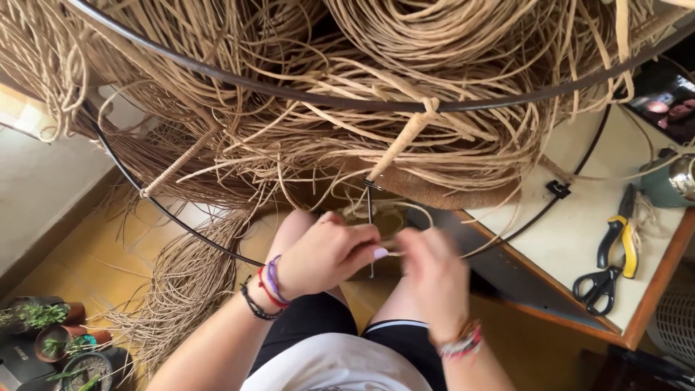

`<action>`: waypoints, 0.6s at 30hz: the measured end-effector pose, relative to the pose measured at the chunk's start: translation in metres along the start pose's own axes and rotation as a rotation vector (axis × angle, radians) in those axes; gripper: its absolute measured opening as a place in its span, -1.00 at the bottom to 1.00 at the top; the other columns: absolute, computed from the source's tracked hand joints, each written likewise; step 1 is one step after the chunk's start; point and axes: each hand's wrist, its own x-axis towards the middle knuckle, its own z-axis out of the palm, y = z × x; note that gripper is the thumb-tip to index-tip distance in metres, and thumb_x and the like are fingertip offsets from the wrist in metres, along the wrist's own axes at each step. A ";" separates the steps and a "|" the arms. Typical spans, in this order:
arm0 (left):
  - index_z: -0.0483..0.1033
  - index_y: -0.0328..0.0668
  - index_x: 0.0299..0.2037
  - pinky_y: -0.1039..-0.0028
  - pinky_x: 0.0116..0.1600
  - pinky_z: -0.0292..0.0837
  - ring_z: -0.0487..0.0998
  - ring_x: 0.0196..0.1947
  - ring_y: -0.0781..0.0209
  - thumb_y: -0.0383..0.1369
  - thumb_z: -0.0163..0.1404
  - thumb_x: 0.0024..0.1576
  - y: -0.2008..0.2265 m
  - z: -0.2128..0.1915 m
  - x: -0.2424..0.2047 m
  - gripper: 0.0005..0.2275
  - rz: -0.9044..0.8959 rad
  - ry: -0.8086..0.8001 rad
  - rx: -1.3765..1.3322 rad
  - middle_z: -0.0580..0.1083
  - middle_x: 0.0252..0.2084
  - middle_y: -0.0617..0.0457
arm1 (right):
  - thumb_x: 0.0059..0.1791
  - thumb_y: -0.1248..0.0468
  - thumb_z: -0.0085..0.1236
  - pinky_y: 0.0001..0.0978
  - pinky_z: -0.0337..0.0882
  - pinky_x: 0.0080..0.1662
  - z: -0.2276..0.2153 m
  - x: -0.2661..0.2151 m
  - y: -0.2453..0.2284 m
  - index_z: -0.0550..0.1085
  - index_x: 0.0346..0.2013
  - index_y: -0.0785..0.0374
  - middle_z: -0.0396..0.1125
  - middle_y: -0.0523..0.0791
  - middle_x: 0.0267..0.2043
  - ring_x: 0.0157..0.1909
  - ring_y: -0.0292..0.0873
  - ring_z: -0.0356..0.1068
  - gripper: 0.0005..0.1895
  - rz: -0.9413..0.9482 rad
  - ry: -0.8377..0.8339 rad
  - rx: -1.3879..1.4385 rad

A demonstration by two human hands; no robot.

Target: Weaving natural fiber strands around a circular metal frame to create a decorative object.

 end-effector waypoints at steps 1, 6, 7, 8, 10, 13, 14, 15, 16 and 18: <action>0.52 -0.11 -0.24 0.46 -0.08 0.30 0.42 -0.58 0.12 -0.28 0.01 0.21 0.002 -0.008 0.000 -0.89 -0.001 0.001 -0.001 0.49 -0.54 0.11 | -0.23 0.50 0.14 -0.32 0.37 -0.30 -0.001 0.006 0.011 0.53 -0.11 0.12 0.35 -0.20 -0.29 -0.36 -0.15 0.35 -0.58 0.000 -0.001 -0.001; 0.48 -0.16 -0.36 0.44 -0.27 0.41 0.54 -0.58 0.13 -0.31 0.02 0.20 -0.003 -0.014 0.007 -0.85 -0.034 0.040 0.029 0.51 -0.57 0.11 | -0.08 0.34 0.20 -0.26 0.34 -0.43 -0.007 0.020 0.003 0.35 0.29 -0.03 0.29 -0.17 -0.19 -0.48 -0.15 0.30 -0.37 0.078 -0.078 -0.120; 0.48 -0.16 -0.36 0.44 -0.27 0.41 0.54 -0.58 0.13 -0.31 0.02 0.20 -0.002 -0.010 0.007 -0.85 -0.032 0.038 0.028 0.51 -0.57 0.11 | -0.08 0.34 0.20 -0.26 0.34 -0.43 -0.007 0.018 -0.004 0.35 0.29 -0.03 0.29 -0.17 -0.19 -0.48 -0.15 0.30 -0.37 0.080 -0.077 -0.121; 0.49 -0.14 -0.33 0.42 -0.18 0.39 0.51 -0.56 0.10 -0.28 0.01 0.21 -0.001 -0.006 0.008 -0.85 -0.028 0.022 0.014 0.51 -0.57 0.11 | -0.12 0.39 0.21 -0.29 0.35 -0.34 -0.008 0.016 -0.011 0.44 0.06 0.07 0.28 -0.17 -0.25 -0.41 -0.14 0.31 -0.55 -0.016 -0.043 -0.045; 0.51 -0.12 -0.30 0.40 -0.09 0.38 0.49 -0.53 0.06 -0.25 -0.01 0.22 -0.003 -0.013 0.009 -0.85 -0.027 0.005 0.004 0.50 -0.57 0.10 | -0.17 0.43 0.23 -0.31 0.36 -0.25 0.001 0.017 0.009 0.52 -0.18 0.18 0.27 -0.17 -0.31 -0.35 -0.14 0.32 -0.72 -0.114 -0.006 0.035; 0.54 0.06 -0.33 0.35 -0.29 0.52 0.64 -0.55 0.04 -0.16 -0.05 0.25 -0.008 -0.026 0.006 -0.81 -0.238 -0.087 0.033 0.53 -0.64 0.13 | 0.09 0.18 0.02 -0.17 0.46 -0.15 0.015 0.014 0.064 0.51 -0.11 -0.17 0.26 -0.24 -0.37 -0.26 -0.02 0.41 -0.85 0.082 -0.072 -0.141; 0.52 0.05 -0.34 0.32 -0.30 0.52 0.65 -0.52 0.00 -0.16 -0.06 0.25 -0.010 -0.026 0.005 -0.81 -0.225 -0.086 0.037 0.52 -0.65 0.10 | 0.09 0.15 0.02 -0.03 0.44 -0.15 0.014 0.015 0.062 0.46 0.03 -0.11 0.31 -0.15 -0.39 -0.26 0.10 0.43 -0.79 0.184 -0.134 -0.077; 0.50 0.05 -0.34 0.28 -0.32 0.52 0.65 -0.50 -0.04 -0.16 -0.08 0.25 -0.011 -0.027 0.004 -0.81 -0.213 -0.087 0.039 0.51 -0.66 0.07 | 0.10 0.11 0.03 0.11 0.42 -0.14 0.012 0.014 0.059 0.42 0.17 -0.04 0.36 -0.05 -0.41 -0.26 0.22 0.45 -0.67 0.288 -0.199 -0.011; 0.50 0.05 -0.34 0.28 -0.32 0.52 0.65 -0.50 -0.04 -0.16 -0.08 0.25 -0.013 -0.021 0.006 -0.81 -0.215 -0.089 0.038 0.51 -0.66 0.07 | 0.10 0.11 0.03 0.11 0.42 -0.14 0.011 0.014 0.041 0.42 0.17 -0.04 0.36 -0.05 -0.41 -0.26 0.22 0.45 -0.67 0.290 -0.201 -0.010; 0.47 0.04 -0.35 0.25 -0.34 0.51 0.65 -0.47 -0.04 -0.19 -0.02 0.21 -0.014 -0.007 0.010 -0.85 -0.179 -0.088 0.062 0.51 -0.64 0.07 | -0.10 0.13 0.31 0.06 0.46 -0.09 0.005 0.011 0.006 0.35 0.28 -0.14 0.38 -0.08 -0.14 -0.06 0.17 0.45 -0.35 0.112 -0.193 0.004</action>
